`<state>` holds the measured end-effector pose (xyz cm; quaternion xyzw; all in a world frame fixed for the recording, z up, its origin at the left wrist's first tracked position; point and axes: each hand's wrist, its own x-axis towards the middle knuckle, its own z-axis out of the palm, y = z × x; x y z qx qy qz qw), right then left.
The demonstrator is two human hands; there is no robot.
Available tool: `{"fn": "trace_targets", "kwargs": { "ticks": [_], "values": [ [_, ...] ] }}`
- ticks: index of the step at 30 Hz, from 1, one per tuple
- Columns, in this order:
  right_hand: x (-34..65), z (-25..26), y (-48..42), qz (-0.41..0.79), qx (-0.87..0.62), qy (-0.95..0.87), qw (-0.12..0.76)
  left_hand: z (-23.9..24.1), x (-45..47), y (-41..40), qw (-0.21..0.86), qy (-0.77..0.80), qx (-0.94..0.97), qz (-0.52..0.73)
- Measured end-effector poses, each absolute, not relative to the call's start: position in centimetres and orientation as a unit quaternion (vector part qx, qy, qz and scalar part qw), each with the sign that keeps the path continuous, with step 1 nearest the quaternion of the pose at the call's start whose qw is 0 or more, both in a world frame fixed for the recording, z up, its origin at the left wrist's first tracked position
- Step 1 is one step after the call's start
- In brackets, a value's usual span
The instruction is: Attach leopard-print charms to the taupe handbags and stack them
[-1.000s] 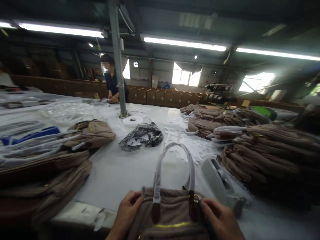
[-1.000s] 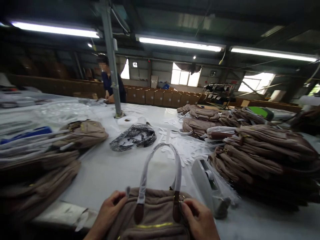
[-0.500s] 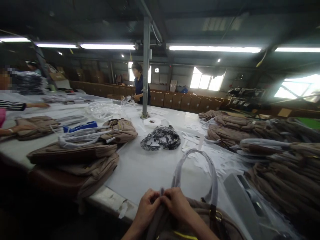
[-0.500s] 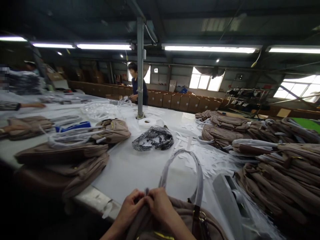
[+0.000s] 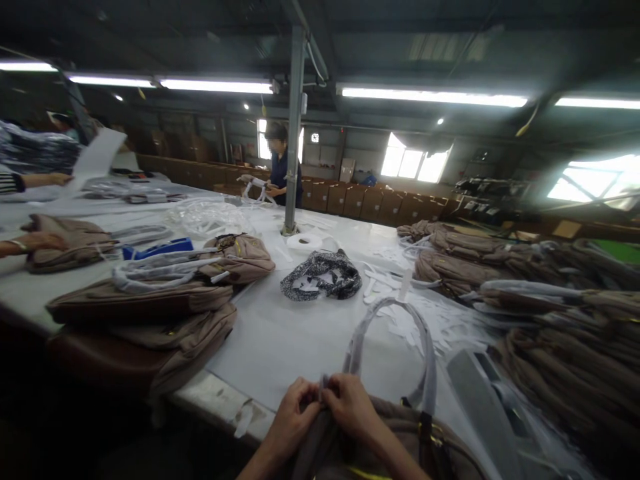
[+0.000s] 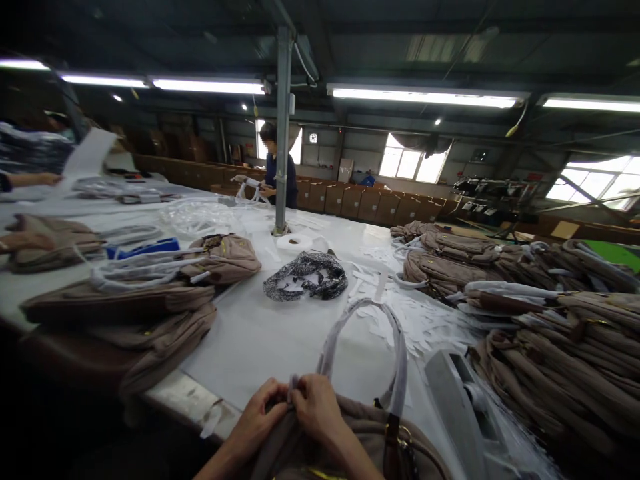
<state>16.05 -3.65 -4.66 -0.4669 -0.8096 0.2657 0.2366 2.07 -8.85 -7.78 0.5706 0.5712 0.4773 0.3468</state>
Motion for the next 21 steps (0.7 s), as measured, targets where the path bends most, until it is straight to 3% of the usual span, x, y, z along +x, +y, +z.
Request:
{"fn": "trace_targets", "kwargs": {
  "ticks": [11, 21],
  "values": [
    [17.0, -5.3, -4.0, 0.287, -0.447, -0.807, 0.259, -8.0, 2.3, -8.7, 0.323, 0.611, 0.541, 0.48],
    [18.0, -4.8, -3.5, 0.324, -0.397, -0.821, 0.25, -6.5, 1.6, -8.9, 0.3, 0.549, 0.647, 0.436]
  ]
}}
